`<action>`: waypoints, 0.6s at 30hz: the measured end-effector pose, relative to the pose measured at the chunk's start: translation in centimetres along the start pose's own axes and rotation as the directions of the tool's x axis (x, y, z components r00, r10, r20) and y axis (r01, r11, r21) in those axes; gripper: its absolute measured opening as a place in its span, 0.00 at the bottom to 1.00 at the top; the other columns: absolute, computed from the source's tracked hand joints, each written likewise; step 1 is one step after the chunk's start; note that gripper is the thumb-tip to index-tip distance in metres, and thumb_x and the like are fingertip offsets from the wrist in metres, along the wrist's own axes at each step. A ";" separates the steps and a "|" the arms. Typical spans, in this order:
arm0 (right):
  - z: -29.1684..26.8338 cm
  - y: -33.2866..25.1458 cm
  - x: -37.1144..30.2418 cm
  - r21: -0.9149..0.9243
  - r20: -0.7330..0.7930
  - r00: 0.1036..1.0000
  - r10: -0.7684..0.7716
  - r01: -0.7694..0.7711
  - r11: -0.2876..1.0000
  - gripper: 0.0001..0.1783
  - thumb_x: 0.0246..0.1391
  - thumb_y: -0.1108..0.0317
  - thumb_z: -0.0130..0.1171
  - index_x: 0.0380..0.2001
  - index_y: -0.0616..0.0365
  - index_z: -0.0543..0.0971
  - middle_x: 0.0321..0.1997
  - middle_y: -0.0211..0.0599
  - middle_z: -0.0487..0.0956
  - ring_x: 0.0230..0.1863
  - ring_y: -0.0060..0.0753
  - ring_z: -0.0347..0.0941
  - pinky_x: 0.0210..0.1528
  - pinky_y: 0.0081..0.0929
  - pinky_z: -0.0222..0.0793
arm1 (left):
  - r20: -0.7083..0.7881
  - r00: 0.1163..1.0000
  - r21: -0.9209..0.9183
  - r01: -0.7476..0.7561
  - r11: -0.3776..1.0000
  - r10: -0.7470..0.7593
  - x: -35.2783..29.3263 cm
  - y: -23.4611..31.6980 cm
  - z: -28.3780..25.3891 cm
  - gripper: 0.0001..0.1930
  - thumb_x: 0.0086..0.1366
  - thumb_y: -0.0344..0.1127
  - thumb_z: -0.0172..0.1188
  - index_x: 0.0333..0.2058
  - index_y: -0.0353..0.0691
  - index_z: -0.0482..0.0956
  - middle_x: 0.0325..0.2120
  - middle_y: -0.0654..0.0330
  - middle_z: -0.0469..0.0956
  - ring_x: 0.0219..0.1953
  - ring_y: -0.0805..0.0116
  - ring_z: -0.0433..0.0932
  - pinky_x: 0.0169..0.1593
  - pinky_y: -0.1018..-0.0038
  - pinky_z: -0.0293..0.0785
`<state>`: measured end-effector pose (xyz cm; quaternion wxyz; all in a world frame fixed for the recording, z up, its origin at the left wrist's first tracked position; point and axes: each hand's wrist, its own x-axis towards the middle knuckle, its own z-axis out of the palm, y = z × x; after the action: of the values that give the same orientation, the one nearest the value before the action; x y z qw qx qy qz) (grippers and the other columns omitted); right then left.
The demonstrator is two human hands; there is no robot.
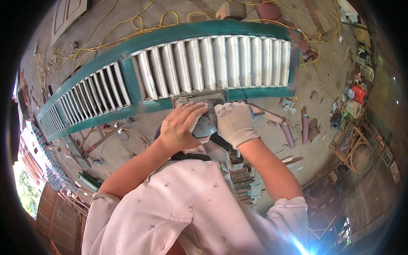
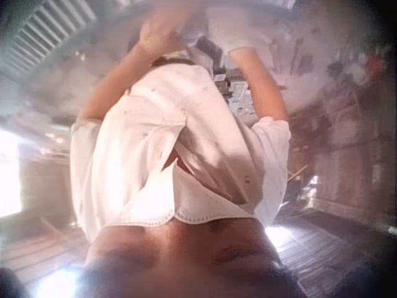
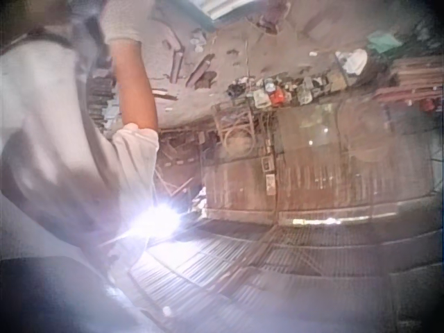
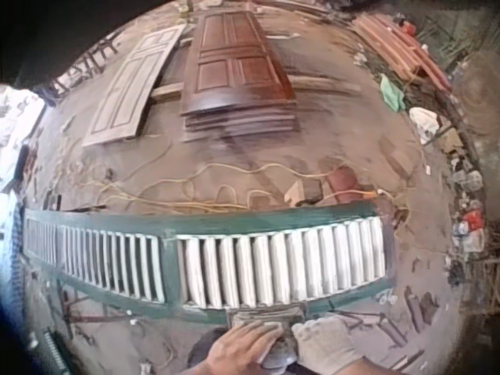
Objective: The person sands a long green wooden slatted panel with a sanding block, moving it back and forth along the surface. The person repositions the panel and continues sanding different sections.
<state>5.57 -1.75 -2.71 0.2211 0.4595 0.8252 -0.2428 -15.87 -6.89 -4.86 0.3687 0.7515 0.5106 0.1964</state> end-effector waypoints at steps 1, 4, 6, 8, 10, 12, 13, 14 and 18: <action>-0.1 -1.5 0.6 0.005 0.003 1.000 0.001 -0.001 1.000 0.07 0.59 0.63 0.60 0.36 0.48 0.85 0.35 0.38 0.89 0.41 0.43 0.89 0.47 0.42 0.80 | 0.002 1.000 0.009 0.012 1.000 -0.012 -0.9 -0.8 -1.0 0.44 0.43 0.46 0.85 0.61 0.43 0.79 0.62 0.56 0.83 0.64 0.51 0.83 0.67 0.50 0.79; 0.4 -5.8 2.2 -0.003 -0.015 1.000 -0.018 0.018 1.000 0.07 0.60 0.63 0.59 0.36 0.48 0.85 0.35 0.39 0.89 0.41 0.43 0.89 0.46 0.42 0.79 | -0.017 0.999 0.034 -0.028 0.999 0.028 -3.5 -3.7 -3.7 0.45 0.42 0.48 0.84 0.61 0.42 0.80 0.60 0.55 0.83 0.61 0.50 0.84 0.65 0.51 0.80; 0.1 -8.3 3.0 0.023 -0.014 0.999 -0.034 0.035 0.999 0.08 0.61 0.62 0.59 0.36 0.48 0.85 0.35 0.39 0.89 0.41 0.43 0.89 0.46 0.42 0.79 | -0.042 0.998 0.073 -0.036 0.997 0.039 -4.8 -4.9 -5.6 0.43 0.41 0.48 0.84 0.59 0.42 0.82 0.58 0.55 0.85 0.59 0.51 0.85 0.63 0.55 0.83; -0.1 -10.5 3.9 0.062 -0.014 0.999 -0.040 0.041 0.997 0.08 0.61 0.62 0.59 0.36 0.49 0.85 0.34 0.38 0.89 0.40 0.43 0.89 0.45 0.41 0.79 | -0.038 0.997 0.105 -0.056 0.993 0.060 -5.9 -6.3 -7.2 0.41 0.42 0.46 0.83 0.57 0.41 0.82 0.56 0.55 0.86 0.57 0.51 0.87 0.62 0.56 0.84; -0.2 -11.5 4.2 0.086 -0.010 0.999 -0.054 0.054 0.995 0.08 0.60 0.63 0.58 0.36 0.50 0.85 0.34 0.39 0.89 0.40 0.43 0.89 0.45 0.41 0.80 | -0.049 0.995 0.116 -0.079 0.990 0.085 -6.7 -7.0 -8.0 0.39 0.43 0.46 0.82 0.56 0.40 0.82 0.55 0.55 0.87 0.56 0.51 0.88 0.62 0.56 0.85; -0.1 -11.7 4.2 0.103 -0.001 0.999 -0.047 0.047 0.994 0.08 0.60 0.63 0.58 0.36 0.50 0.85 0.34 0.40 0.89 0.40 0.43 0.89 0.45 0.41 0.80 | -0.042 0.994 0.105 -0.097 0.990 0.102 -6.5 -7.2 -8.0 0.39 0.43 0.46 0.82 0.56 0.40 0.83 0.55 0.55 0.87 0.56 0.51 0.88 0.62 0.55 0.85; -0.1 -11.3 4.0 0.106 0.007 0.999 -0.036 0.035 0.994 0.08 0.60 0.63 0.58 0.36 0.50 0.85 0.34 0.40 0.89 0.40 0.43 0.89 0.45 0.41 0.80 | -0.041 0.993 0.100 -0.107 0.989 0.112 -6.3 -7.2 -7.9 0.39 0.43 0.46 0.82 0.56 0.40 0.83 0.55 0.55 0.87 0.56 0.51 0.88 0.62 0.55 0.84; 0.0 -10.9 3.9 0.111 0.014 1.000 -0.023 0.021 0.994 0.08 0.60 0.63 0.59 0.36 0.50 0.85 0.34 0.41 0.89 0.40 0.43 0.89 0.44 0.41 0.80 | -0.050 0.993 0.093 -0.102 0.990 0.107 -6.0 -7.0 -7.5 0.39 0.43 0.46 0.82 0.56 0.40 0.83 0.55 0.55 0.87 0.56 0.51 0.88 0.62 0.55 0.84; -0.1 -7.8 3.0 0.050 0.058 0.998 -0.008 0.005 0.999 0.07 0.58 0.64 0.60 0.36 0.50 0.84 0.34 0.41 0.89 0.41 0.43 0.89 0.46 0.42 0.80 | -0.066 0.993 0.049 -0.095 0.994 0.098 -4.4 -5.4 -5.1 0.39 0.42 0.45 0.82 0.56 0.40 0.83 0.57 0.54 0.86 0.57 0.51 0.87 0.62 0.54 0.84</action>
<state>-2.66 -3.28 -2.86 0.2326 0.4550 0.8136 -0.2773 -24.46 -7.99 -5.28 0.3239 0.7764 0.4904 0.2279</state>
